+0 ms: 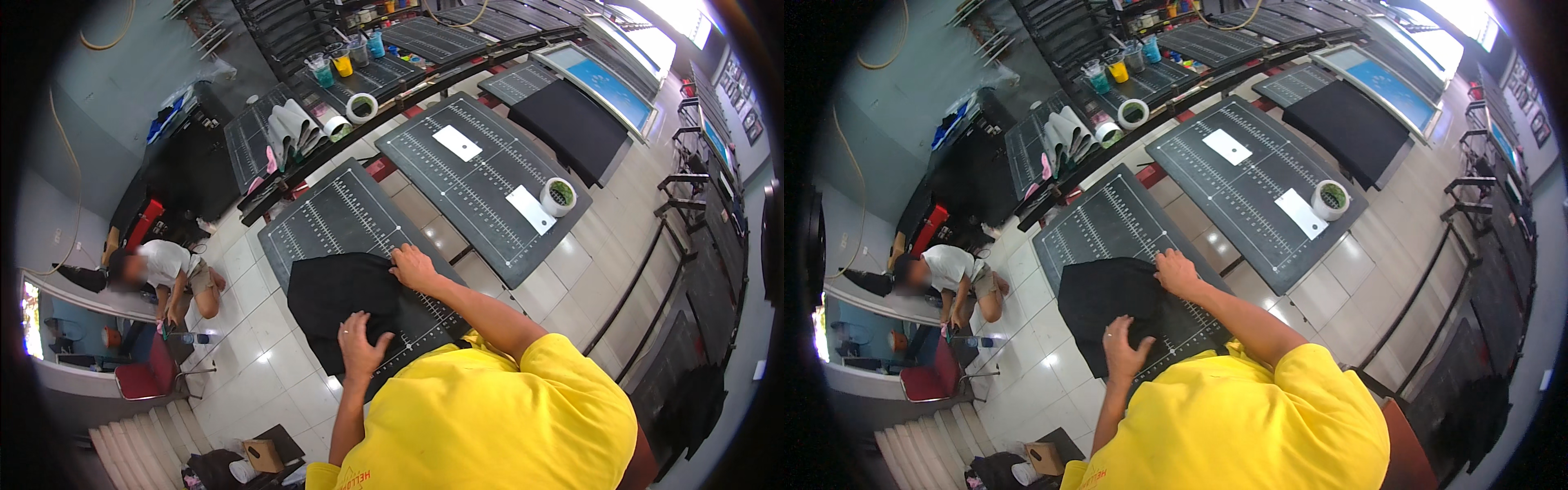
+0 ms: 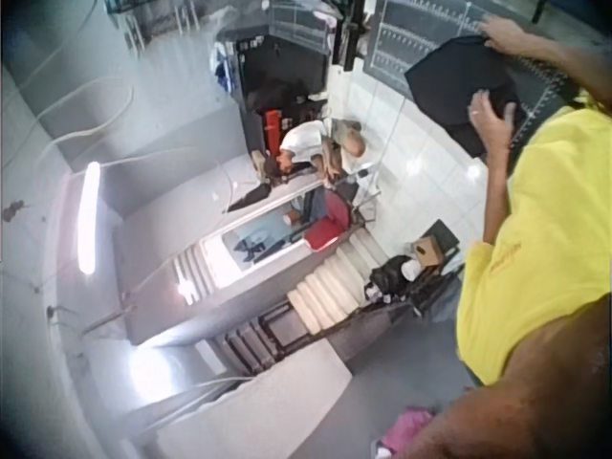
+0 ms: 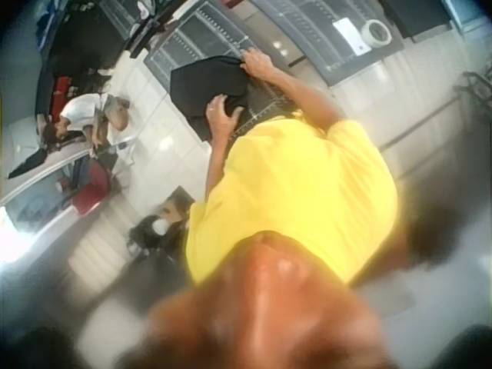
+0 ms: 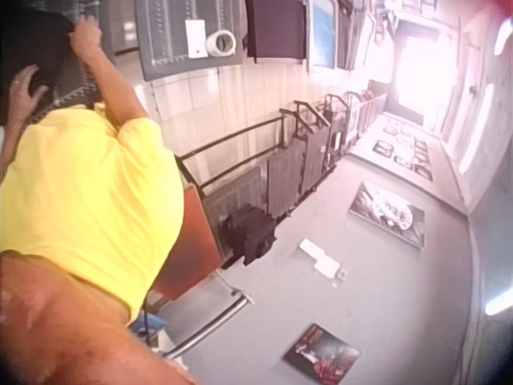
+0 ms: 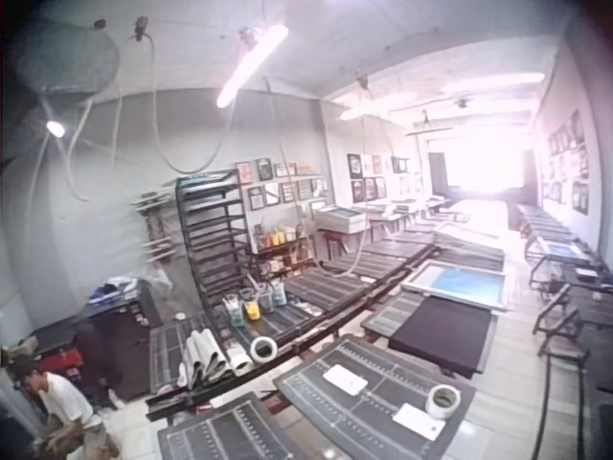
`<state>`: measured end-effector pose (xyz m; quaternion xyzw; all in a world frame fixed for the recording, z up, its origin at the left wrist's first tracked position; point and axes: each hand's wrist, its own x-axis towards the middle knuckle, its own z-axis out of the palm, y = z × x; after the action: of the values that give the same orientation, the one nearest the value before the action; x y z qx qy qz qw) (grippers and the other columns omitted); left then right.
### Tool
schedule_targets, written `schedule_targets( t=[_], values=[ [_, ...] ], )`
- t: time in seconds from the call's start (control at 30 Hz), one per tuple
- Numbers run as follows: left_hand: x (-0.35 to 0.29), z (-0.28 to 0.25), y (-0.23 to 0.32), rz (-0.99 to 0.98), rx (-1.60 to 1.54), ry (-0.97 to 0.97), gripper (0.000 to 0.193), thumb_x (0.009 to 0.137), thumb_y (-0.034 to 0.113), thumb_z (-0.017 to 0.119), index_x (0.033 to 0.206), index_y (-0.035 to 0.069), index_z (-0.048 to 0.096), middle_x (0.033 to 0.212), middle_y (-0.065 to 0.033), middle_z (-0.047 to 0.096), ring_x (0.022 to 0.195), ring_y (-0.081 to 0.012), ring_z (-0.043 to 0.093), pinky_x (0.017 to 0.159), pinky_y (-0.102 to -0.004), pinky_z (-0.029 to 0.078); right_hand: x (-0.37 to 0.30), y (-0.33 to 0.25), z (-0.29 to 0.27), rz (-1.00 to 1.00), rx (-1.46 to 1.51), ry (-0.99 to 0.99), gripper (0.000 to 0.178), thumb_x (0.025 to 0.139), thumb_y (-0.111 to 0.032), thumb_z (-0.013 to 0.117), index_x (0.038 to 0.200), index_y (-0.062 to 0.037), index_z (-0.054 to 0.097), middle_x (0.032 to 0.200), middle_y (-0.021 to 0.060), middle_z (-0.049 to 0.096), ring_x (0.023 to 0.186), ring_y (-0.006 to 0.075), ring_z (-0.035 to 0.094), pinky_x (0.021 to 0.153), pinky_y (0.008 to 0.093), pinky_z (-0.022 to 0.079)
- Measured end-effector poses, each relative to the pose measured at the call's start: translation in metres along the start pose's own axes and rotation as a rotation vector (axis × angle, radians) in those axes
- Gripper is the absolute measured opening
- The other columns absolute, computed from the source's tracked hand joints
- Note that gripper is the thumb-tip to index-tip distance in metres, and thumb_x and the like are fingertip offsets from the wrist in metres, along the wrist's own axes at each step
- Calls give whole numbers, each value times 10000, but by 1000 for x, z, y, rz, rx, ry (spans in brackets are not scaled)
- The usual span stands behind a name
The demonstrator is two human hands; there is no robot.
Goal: The person organizes screen-printing frames on drying racks, lays a black fabric piece on a workspace, and uses a brush to apply white ink through a screen onto the fabric.
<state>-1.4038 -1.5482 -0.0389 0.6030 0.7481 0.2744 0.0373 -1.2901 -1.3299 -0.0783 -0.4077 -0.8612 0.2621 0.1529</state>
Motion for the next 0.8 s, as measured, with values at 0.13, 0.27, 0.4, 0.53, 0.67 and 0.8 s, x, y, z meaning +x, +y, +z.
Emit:
schedule_targets(
  t=[0.13, 0.27, 0.4, 0.53, 0.67, 0.8],
  values=[
    [-27, 8, -12, -29, -4, -21, 303, 833, 160, 697, 1091, 18, 626, 1181, -179, 619, 1225, -368, 529, 1104, -530, 334, -3, -1, -2, 21, 305, 61, 213, 823, -168, 716, 938, -48, 583, 892, 129, 597, 892, 281, 612, 747, 410, 507],
    [-40, -2, -25, -120, -77, 152, 193, 853, 24, 619, 1046, 8, 628, 1053, -171, 646, 1129, -355, 587, 1034, -470, 406, -8, 1, -23, 261, 904, -67, 172, 851, -121, 702, 931, -44, 570, 808, 38, 590, 770, 132, 583, 665, 289, 490],
    [-39, -39, -20, -302, -317, 276, 145, 906, 1, 537, 1039, -24, 588, 967, -185, 633, 856, -357, 628, 770, -392, 495, -19, -2, -47, 332, 1239, -20, 191, 881, -102, 689, 1033, -39, 593, 816, -18, 608, 687, 68, 565, 600, 215, 472],
    [-45, -38, -24, -250, -292, 167, 131, 903, 55, 586, 1005, -14, 630, 909, -169, 655, 837, -346, 640, 758, -401, 505, -26, 22, -44, 398, 889, -124, 220, 886, -150, 697, 1056, -25, 634, 824, 18, 652, 629, 93, 580, 536, 244, 485],
    [-42, -22, -16, -23, -193, 77, 119, 874, 80, 645, 957, -2, 666, 892, -149, 674, 822, -346, 643, 750, -405, 507, -41, 52, -32, 388, 673, -187, 213, 872, -214, 715, 902, -6, 688, 721, 68, 665, 554, 129, 621, 501, 278, 486],
    [-47, -17, -14, -122, -243, 58, 127, 882, 102, 650, 938, -11, 669, 881, -149, 678, 817, -336, 648, 749, -395, 507, -52, 36, -35, 426, 552, -165, 262, 871, -270, 717, 852, -10, 690, 695, 90, 660, 533, 147, 630, 511, 317, 492]
  ],
)
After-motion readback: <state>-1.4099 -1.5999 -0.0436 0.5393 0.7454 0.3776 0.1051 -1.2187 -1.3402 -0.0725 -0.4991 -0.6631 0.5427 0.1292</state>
